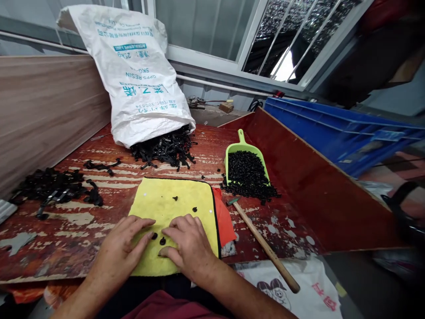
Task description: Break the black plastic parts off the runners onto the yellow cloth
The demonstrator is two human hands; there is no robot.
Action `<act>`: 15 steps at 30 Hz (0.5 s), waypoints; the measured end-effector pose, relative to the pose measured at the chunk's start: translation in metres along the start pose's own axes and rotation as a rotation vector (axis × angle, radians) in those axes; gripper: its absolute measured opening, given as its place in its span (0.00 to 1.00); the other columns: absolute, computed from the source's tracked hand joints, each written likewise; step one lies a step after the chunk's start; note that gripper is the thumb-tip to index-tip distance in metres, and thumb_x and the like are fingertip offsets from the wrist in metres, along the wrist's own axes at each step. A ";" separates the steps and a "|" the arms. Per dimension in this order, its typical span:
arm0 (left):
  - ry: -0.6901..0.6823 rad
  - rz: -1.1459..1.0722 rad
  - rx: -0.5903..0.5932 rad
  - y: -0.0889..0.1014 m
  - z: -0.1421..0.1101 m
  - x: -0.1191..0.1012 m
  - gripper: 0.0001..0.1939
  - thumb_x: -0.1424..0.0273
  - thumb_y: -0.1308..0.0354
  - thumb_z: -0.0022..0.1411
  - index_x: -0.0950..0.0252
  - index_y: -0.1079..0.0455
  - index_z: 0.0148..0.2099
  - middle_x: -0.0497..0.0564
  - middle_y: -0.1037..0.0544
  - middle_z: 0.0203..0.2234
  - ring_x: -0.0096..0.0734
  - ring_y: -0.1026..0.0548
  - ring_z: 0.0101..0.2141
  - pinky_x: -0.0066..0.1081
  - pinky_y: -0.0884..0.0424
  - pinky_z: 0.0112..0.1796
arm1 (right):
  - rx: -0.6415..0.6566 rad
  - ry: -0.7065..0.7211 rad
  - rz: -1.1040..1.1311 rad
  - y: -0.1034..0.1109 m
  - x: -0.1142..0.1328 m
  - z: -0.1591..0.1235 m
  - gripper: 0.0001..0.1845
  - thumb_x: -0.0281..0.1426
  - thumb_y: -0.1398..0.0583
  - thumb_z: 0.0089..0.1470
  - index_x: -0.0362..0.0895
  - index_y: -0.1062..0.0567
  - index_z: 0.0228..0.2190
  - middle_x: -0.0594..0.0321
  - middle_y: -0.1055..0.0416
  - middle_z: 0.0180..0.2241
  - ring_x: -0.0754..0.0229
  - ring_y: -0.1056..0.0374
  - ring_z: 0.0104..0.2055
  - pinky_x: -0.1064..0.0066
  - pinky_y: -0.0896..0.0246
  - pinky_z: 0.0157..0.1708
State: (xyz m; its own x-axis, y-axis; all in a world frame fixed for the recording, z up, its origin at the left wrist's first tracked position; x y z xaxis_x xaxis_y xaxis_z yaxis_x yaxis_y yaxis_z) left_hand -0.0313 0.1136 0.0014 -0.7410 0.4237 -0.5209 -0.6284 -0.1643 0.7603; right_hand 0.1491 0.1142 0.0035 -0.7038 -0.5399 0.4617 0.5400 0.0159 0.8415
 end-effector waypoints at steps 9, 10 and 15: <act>-0.030 0.160 0.281 -0.056 0.106 -0.012 0.12 0.71 0.45 0.61 0.64 0.24 0.45 0.56 0.20 0.34 0.42 0.23 0.35 0.36 0.30 0.36 | -0.059 -0.188 -0.020 0.032 -0.066 -0.024 0.08 0.25 0.31 0.51 0.46 0.22 0.34 0.65 0.25 0.33 0.59 0.31 0.38 0.69 0.40 0.42; -0.043 0.159 0.299 -0.064 0.111 -0.013 0.10 0.72 0.45 0.60 0.64 0.24 0.40 0.54 0.20 0.32 0.41 0.23 0.34 0.35 0.31 0.35 | -0.060 -0.183 -0.023 0.029 -0.064 -0.024 0.07 0.25 0.31 0.51 0.46 0.22 0.32 0.64 0.25 0.32 0.59 0.32 0.38 0.68 0.41 0.42; -0.062 0.157 0.335 -0.062 0.114 -0.003 0.10 0.74 0.47 0.61 0.62 0.24 0.33 0.51 0.19 0.30 0.36 0.23 0.33 0.31 0.32 0.36 | -0.060 -0.133 0.008 0.021 -0.043 -0.018 0.04 0.25 0.35 0.56 0.45 0.23 0.32 0.64 0.25 0.31 0.59 0.32 0.37 0.68 0.42 0.43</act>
State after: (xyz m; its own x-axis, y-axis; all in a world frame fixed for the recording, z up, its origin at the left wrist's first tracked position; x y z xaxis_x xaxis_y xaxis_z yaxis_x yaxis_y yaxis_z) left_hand 0.0371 0.2245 -0.0001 -0.7997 0.4716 -0.3715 -0.3886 0.0650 0.9191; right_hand 0.1993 0.1225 -0.0043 -0.7522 -0.4235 0.5048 0.5696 -0.0327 0.8213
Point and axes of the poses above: each hand's wrist, its own z-axis towards the middle knuckle, its own y-axis out of the back of the hand, x = y × z, the point moved 6 cm from there along z, towards the middle knuckle
